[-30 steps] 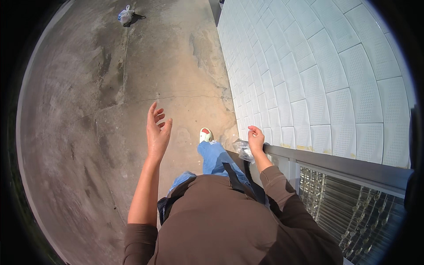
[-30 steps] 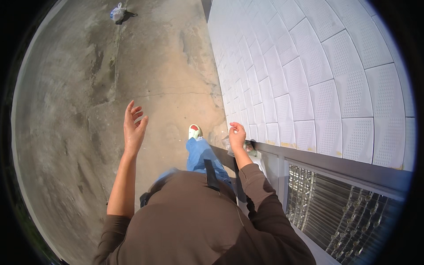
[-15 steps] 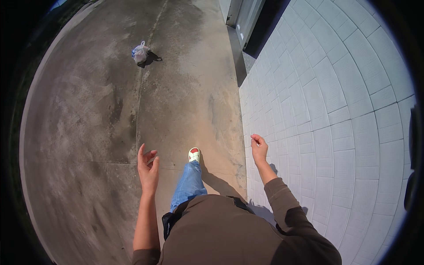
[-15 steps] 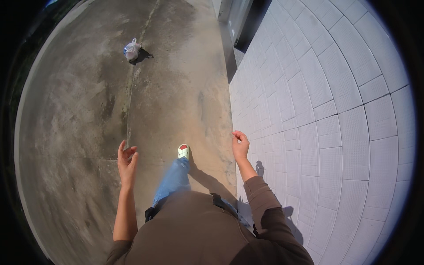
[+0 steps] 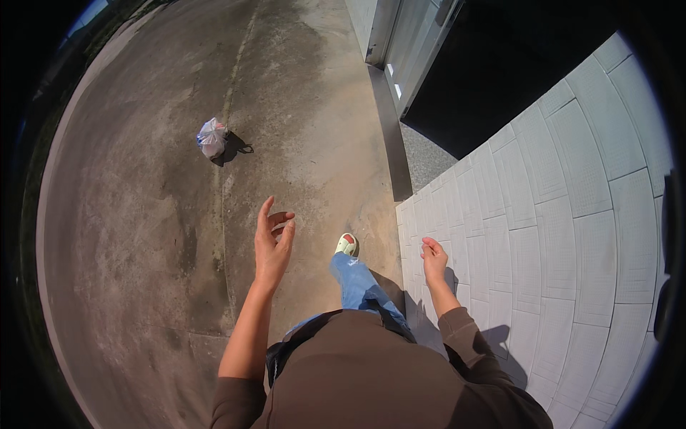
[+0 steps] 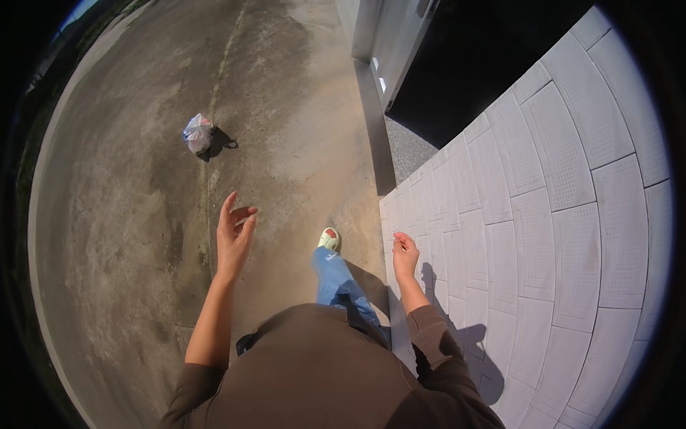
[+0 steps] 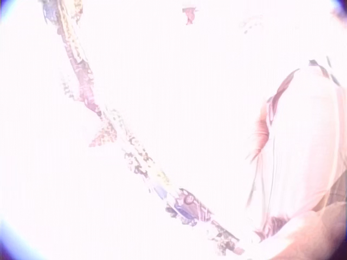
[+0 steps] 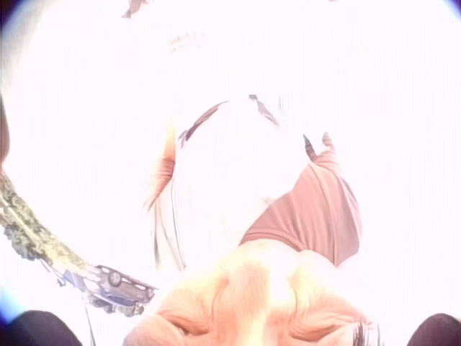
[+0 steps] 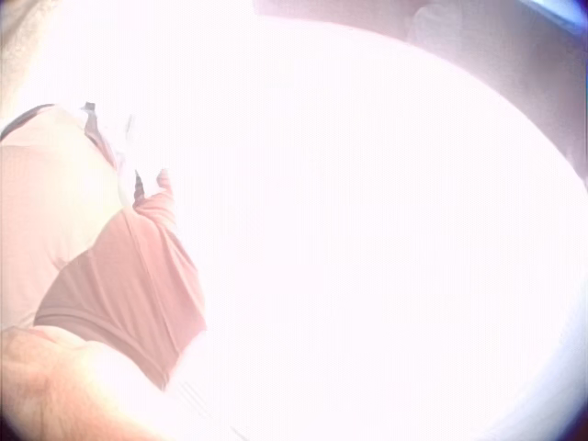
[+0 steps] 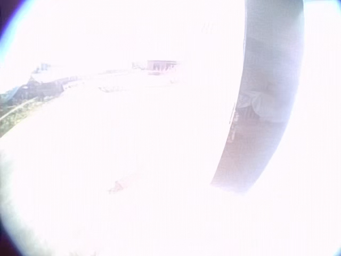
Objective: The person sits on the floor and handles several plastic bags, then wipes the floor with a cloth. They stand, walk outside, and return with a broom and dustpan to sweep the floor, collecting debris into the dustpan. Finally, they walk to the bathroom and rinse the cloth in a bucket.
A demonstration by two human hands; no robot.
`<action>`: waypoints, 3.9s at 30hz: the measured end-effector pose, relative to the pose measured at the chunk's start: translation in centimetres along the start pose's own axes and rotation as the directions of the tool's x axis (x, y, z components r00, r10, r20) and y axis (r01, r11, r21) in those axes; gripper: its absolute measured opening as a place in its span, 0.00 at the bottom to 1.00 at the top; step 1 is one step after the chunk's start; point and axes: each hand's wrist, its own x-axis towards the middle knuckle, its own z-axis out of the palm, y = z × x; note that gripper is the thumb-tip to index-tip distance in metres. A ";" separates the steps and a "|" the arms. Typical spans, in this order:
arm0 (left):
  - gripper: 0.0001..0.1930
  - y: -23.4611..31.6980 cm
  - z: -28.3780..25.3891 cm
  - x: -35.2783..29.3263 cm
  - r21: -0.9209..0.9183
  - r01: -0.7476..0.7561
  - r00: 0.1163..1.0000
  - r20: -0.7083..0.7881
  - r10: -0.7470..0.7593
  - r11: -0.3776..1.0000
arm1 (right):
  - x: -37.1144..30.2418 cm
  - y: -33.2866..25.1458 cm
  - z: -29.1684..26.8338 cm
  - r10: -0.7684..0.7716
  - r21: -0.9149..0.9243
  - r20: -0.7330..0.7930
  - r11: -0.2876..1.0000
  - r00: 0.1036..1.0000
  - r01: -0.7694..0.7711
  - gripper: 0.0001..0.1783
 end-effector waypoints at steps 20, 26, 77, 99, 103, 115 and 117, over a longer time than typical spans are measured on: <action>0.18 9.7 28.9 53.1 -0.144 -0.047 0.901 0.421 0.104 0.988 | 48.1 -18.9 10.7 0.051 0.005 -0.536 0.998 0.843 -0.058 0.10; 0.08 16.6 43.3 58.5 -0.081 -0.027 0.710 0.700 0.076 0.996 | 57.1 -17.9 4.5 0.116 0.001 -0.766 0.984 0.632 -0.180 0.10; 0.13 49.8 157.1 136.1 -0.383 0.173 0.984 0.097 -0.147 0.907 | 188.8 -49.6 -59.0 0.206 0.298 -0.397 0.950 0.894 -0.087 0.15; 0.10 53.7 175.6 195.8 -0.702 -0.007 0.921 -0.282 -0.269 0.712 | 254.7 -72.2 -44.8 0.353 0.228 -0.300 0.929 0.886 -0.292 0.14; 0.12 53.8 177.3 205.8 -0.728 -0.066 0.855 -0.393 -0.337 0.682 | 269.8 -79.2 -38.3 0.255 0.144 -0.146 0.961 0.956 -0.234 0.15; 0.16 54.0 175.9 227.5 -0.429 0.091 0.543 -0.735 -0.406 0.899 | 299.7 -102.3 -6.2 -0.010 -0.198 0.487 0.973 0.873 0.121 0.13; 0.16 52.2 175.1 232.1 -0.490 0.053 0.473 -0.755 -0.454 0.870 | 303.2 -104.1 -0.5 -0.007 -0.195 0.531 0.972 0.848 0.130 0.13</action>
